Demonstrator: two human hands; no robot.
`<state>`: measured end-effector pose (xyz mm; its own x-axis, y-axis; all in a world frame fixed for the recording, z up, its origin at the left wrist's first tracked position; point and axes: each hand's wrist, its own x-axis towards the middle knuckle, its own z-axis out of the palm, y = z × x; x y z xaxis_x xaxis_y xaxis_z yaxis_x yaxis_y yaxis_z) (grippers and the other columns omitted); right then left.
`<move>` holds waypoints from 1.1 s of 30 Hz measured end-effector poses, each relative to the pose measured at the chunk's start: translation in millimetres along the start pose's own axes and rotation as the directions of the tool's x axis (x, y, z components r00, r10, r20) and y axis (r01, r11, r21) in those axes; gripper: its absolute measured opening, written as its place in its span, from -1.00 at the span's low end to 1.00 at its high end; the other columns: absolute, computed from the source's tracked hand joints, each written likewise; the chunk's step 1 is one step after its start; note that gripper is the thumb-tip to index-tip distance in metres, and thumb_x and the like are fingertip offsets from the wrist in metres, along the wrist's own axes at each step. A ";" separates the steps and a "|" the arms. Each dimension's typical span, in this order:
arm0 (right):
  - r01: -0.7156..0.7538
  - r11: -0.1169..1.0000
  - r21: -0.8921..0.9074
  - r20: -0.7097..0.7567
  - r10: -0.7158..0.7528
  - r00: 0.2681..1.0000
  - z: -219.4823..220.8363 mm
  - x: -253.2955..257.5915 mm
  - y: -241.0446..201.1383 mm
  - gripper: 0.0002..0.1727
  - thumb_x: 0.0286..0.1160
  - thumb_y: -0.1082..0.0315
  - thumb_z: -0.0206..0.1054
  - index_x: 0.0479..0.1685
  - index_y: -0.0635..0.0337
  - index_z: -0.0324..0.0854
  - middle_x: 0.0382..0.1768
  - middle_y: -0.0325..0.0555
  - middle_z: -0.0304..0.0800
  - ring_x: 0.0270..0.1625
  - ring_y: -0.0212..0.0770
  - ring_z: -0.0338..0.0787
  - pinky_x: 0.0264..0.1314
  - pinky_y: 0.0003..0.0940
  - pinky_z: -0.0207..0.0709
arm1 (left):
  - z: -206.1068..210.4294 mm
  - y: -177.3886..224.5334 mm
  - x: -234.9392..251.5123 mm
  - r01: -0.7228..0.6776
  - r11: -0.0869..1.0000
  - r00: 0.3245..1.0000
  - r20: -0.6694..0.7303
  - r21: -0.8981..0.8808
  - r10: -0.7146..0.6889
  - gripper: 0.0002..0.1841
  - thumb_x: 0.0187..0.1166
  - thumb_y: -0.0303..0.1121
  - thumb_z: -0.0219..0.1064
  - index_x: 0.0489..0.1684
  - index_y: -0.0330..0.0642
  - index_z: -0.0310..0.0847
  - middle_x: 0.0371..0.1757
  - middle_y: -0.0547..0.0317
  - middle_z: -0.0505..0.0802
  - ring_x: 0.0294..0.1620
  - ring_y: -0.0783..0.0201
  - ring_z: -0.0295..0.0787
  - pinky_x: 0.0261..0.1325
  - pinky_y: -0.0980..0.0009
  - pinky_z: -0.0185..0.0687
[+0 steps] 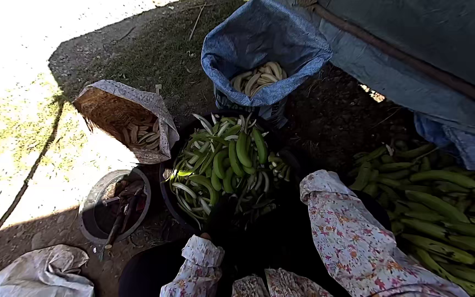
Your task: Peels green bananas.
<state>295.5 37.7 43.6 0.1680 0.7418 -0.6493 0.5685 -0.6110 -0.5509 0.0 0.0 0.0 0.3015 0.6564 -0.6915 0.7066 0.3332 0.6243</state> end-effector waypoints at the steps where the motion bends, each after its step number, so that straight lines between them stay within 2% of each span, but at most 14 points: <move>1: 0.147 0.981 -0.126 0.093 -0.136 0.986 4.4 16.7 18.3 -0.63 0.75 0.31 0.19 0.33 0.40 0.62 0.34 0.29 0.66 0.43 0.06 0.63 0.58 -0.03 0.35 | -12.5 -1.3 -4.9 -0.015 1.000 1.000 -0.016 0.006 0.016 -0.41 0.87 0.09 -0.16 0.58 -0.11 0.45 -0.07 -0.06 0.78 -0.23 0.10 0.76 -0.08 0.07 0.72; 3: 0.307 0.897 -0.317 0.148 -0.273 0.951 27.3 52.2 52.7 -0.49 0.76 0.07 0.11 0.37 0.30 0.64 0.39 0.29 0.66 0.51 0.21 0.59 0.62 0.21 0.30 | -36.6 -0.4 -10.8 -0.071 0.997 0.997 -0.036 0.006 0.072 -0.46 0.86 0.05 -0.10 0.56 -0.11 0.45 -0.08 -0.02 0.77 -0.26 0.15 0.75 -0.14 0.12 0.74; 4: 0.234 0.915 -0.330 0.143 -0.197 0.970 35.6 52.4 49.8 -0.43 0.77 0.01 0.11 0.42 0.34 0.58 0.43 0.33 0.62 0.55 0.26 0.54 0.63 0.26 0.26 | -47.3 1.3 -13.1 -0.099 0.995 0.994 -0.040 -0.012 0.099 -0.50 0.86 0.00 -0.05 0.54 -0.13 0.44 -0.10 0.01 0.75 -0.29 0.19 0.73 -0.17 0.16 0.73; 6: -0.013 0.986 -0.164 0.025 0.018 1.000 44.5 47.7 39.9 -0.36 0.65 -0.03 0.30 0.43 0.37 0.55 0.38 0.31 0.65 0.48 0.22 0.60 0.59 0.24 0.34 | -66.8 3.0 -19.2 -0.157 0.988 0.986 -0.055 -0.006 0.157 -0.51 0.81 -0.06 0.06 0.57 -0.14 0.39 -0.10 0.04 0.73 -0.28 0.23 0.67 -0.14 0.19 0.65; 8: -0.115 0.993 -0.005 -0.149 0.113 0.982 41.8 40.8 30.9 -0.40 0.61 0.06 0.34 0.43 0.39 0.51 0.29 0.33 0.67 0.35 0.23 0.68 0.46 0.23 0.45 | -82.0 4.2 -28.1 -0.219 0.976 0.971 -0.098 0.017 0.220 -0.50 0.75 -0.09 0.12 0.57 -0.13 0.38 -0.15 0.10 0.72 -0.29 0.28 0.63 -0.14 0.23 0.60; 10: -0.102 0.993 0.051 -0.277 0.112 0.954 28.7 37.3 22.0 -0.45 0.75 0.16 0.15 0.56 0.37 0.41 0.37 0.39 0.62 0.45 0.30 0.61 0.52 0.28 0.39 | -90.1 3.0 -33.2 -0.279 0.960 0.949 -0.156 -0.021 0.272 -0.48 0.72 -0.14 0.14 0.60 -0.17 0.36 -0.06 0.10 0.75 -0.20 0.34 0.68 -0.05 0.30 0.65; 12: -0.111 0.994 0.017 -0.370 0.109 0.923 17.7 46.0 17.4 -0.49 0.85 0.17 -0.01 0.53 0.38 0.43 0.39 0.42 0.61 0.50 0.34 0.59 0.54 0.29 0.39 | -90.9 -1.1 -32.2 -0.319 0.945 0.930 -0.218 -0.077 0.296 -0.47 0.70 -0.11 0.14 0.58 -0.17 0.37 -0.02 0.13 0.75 -0.18 0.38 0.71 -0.04 0.34 0.68; 16: -0.107 0.993 0.044 -0.456 0.115 0.882 6.8 77.1 13.2 -0.53 0.82 0.15 0.02 0.47 0.28 0.52 0.32 0.35 0.69 0.42 0.31 0.66 0.46 0.32 0.45 | -80.2 2.2 -28.2 -0.246 0.959 0.934 -0.299 -0.140 0.196 -0.49 0.78 0.00 0.04 0.57 -0.08 0.42 0.02 0.10 0.76 -0.16 0.29 0.75 -0.09 0.24 0.75; 20: -0.137 0.972 -0.188 -0.344 0.066 0.937 16.1 92.8 -9.3 -0.38 0.58 0.33 0.26 0.65 0.33 0.33 0.49 0.35 0.55 0.54 0.29 0.56 0.56 0.28 0.37 | -73.8 12.7 -15.1 -0.137 0.990 0.942 -0.306 0.012 0.134 -0.45 0.78 0.08 -0.04 0.56 -0.07 0.42 -0.10 0.05 0.77 -0.17 0.17 0.76 -0.05 0.09 0.69; 23: -0.182 0.898 -0.400 -0.366 0.025 0.930 42.8 126.5 -3.5 -0.16 0.53 0.25 0.37 0.79 0.37 0.11 0.68 0.37 0.30 0.72 0.29 0.33 0.69 0.27 0.21 | -75.9 17.1 -9.8 -0.073 0.985 0.954 -0.277 0.158 0.115 -0.39 0.77 0.15 -0.08 0.59 -0.04 0.44 0.16 -0.09 0.80 0.14 0.00 0.78 0.24 -0.11 0.62; 26: -0.189 0.833 -0.520 -0.333 0.005 0.943 52.3 151.7 4.5 -0.09 0.44 0.25 0.43 0.77 0.45 0.08 0.72 0.41 0.20 0.73 0.31 0.32 0.64 0.24 0.29 | -78.0 16.1 -5.9 -0.055 0.978 0.955 -0.274 0.202 0.110 -0.41 0.76 0.19 -0.08 0.51 0.02 0.53 0.12 -0.06 0.78 0.08 0.00 0.77 0.16 -0.12 0.62; 29: -0.188 0.911 -0.367 -0.281 0.084 0.956 40.9 134.6 -3.2 -0.13 0.57 0.24 0.32 0.82 0.38 0.00 0.72 0.36 0.24 0.75 0.27 0.29 0.72 0.24 0.20 | -79.0 18.1 -4.6 -0.085 0.970 0.961 -0.238 0.230 0.140 -0.43 0.79 0.15 -0.09 0.45 0.01 0.60 0.13 -0.05 0.78 0.11 0.00 0.76 0.20 -0.12 0.60; 31: -0.165 0.984 -0.067 -0.308 0.137 0.942 25.4 111.8 -6.1 -0.31 0.71 0.24 0.18 0.77 0.34 0.12 0.55 0.38 0.48 0.61 0.26 0.50 0.64 0.22 0.33 | -76.8 17.5 -3.7 -0.122 0.961 0.952 -0.245 0.247 0.184 -0.45 0.80 0.14 -0.10 0.35 0.00 0.64 0.00 0.02 0.80 0.00 0.06 0.76 0.13 -0.08 0.61; 33: 0.015 0.929 0.371 -0.374 0.135 0.918 15.8 102.3 4.4 -0.48 0.82 0.28 0.07 0.66 0.32 0.30 0.35 0.30 0.64 0.34 0.09 0.70 0.41 0.01 0.54 | -73.0 18.2 -3.9 -0.160 0.957 0.942 -0.252 0.243 0.221 -0.46 0.80 0.13 -0.10 0.28 -0.03 0.66 -0.09 0.04 0.80 -0.06 0.07 0.75 0.08 -0.09 0.59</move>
<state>302.5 106.5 -33.5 0.5318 0.7019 -0.4738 0.2319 -0.6588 -0.7157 -35.1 52.9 40.6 0.2789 0.8629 -0.4214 0.7835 0.0493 0.6194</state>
